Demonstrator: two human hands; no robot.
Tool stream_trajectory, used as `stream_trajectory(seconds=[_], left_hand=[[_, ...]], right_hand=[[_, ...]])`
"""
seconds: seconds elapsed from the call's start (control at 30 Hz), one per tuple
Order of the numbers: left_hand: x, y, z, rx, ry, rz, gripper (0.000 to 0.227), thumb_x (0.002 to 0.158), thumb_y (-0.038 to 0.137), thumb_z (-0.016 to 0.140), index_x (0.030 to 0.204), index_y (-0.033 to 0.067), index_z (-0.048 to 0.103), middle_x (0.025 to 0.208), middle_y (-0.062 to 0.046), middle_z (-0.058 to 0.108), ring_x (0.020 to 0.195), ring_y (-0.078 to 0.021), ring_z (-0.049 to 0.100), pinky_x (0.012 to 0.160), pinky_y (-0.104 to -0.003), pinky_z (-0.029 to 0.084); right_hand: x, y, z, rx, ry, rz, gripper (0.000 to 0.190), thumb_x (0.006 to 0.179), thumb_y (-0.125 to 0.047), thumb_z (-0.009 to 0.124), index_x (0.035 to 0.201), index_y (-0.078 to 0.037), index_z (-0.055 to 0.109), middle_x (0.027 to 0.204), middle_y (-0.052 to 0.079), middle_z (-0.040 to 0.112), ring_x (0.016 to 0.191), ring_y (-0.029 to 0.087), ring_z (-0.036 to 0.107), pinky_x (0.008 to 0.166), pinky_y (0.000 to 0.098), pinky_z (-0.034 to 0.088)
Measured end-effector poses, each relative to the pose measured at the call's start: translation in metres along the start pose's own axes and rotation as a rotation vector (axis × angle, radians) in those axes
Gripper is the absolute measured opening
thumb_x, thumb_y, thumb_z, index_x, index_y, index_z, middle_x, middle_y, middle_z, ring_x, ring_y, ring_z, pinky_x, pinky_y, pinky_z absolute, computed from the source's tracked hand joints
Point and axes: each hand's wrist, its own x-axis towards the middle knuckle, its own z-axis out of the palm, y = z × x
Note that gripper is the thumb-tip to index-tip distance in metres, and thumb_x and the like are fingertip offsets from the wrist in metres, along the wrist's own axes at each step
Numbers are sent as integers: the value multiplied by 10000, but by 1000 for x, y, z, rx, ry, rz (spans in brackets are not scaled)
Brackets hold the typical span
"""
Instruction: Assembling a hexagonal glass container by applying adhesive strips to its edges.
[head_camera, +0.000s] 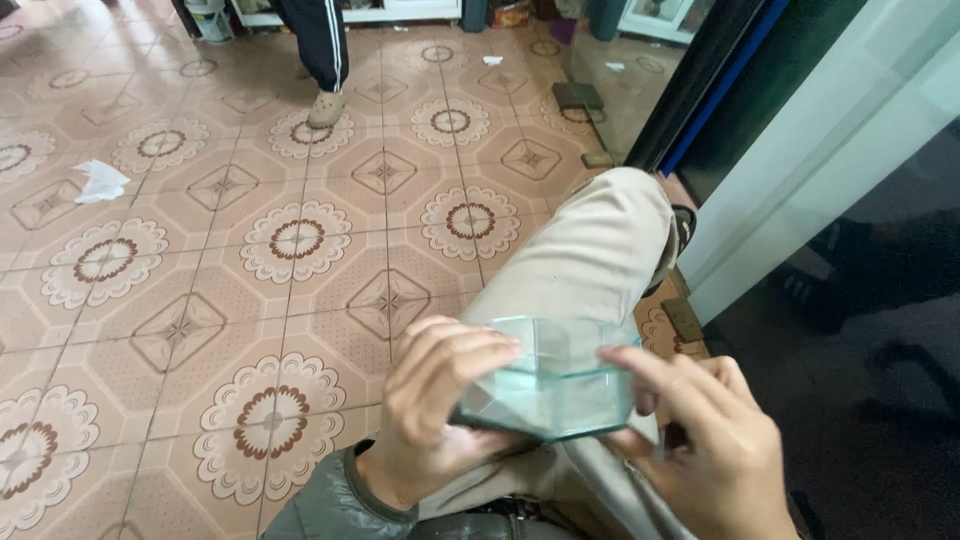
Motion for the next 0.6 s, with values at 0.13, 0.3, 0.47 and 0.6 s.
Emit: stream_trajectory(seconds=[0.13,0.3,0.47,0.6], left_hand=[[-10,-8,8,-241,-48,-242,633,926,454,824,1389,56,656,1322,-100,744,1262,-274,713,1120,-441,616],[-4,0,8,-292,39,-149,579,951,532,767,1249,44,679,1204,-120,750,1202,-303,734,1112,-469,611],[11,15,-12,-354,15,-137,582,941,486,804,1256,17,665,1122,-160,702,1057,-303,744,970,-395,646],[9,17,-19,-291,-48,-147,598,884,473,864,1250,28,703,1102,-136,692,1005,-260,726,922,-349,624]], right_hand=[[-7,7,-8,5,35,157,555,923,-329,807,1439,-142,728,915,-10,686,692,178,468,750,312,474],[-4,-7,-14,146,71,241,644,880,-480,704,1396,-99,754,670,6,447,585,125,407,613,291,388],[3,-4,-8,263,32,191,589,881,-285,754,1422,-53,722,664,-13,418,606,125,399,655,278,398],[-4,8,3,305,-102,312,859,632,128,797,1441,-159,758,794,-4,660,582,131,339,546,271,336]])
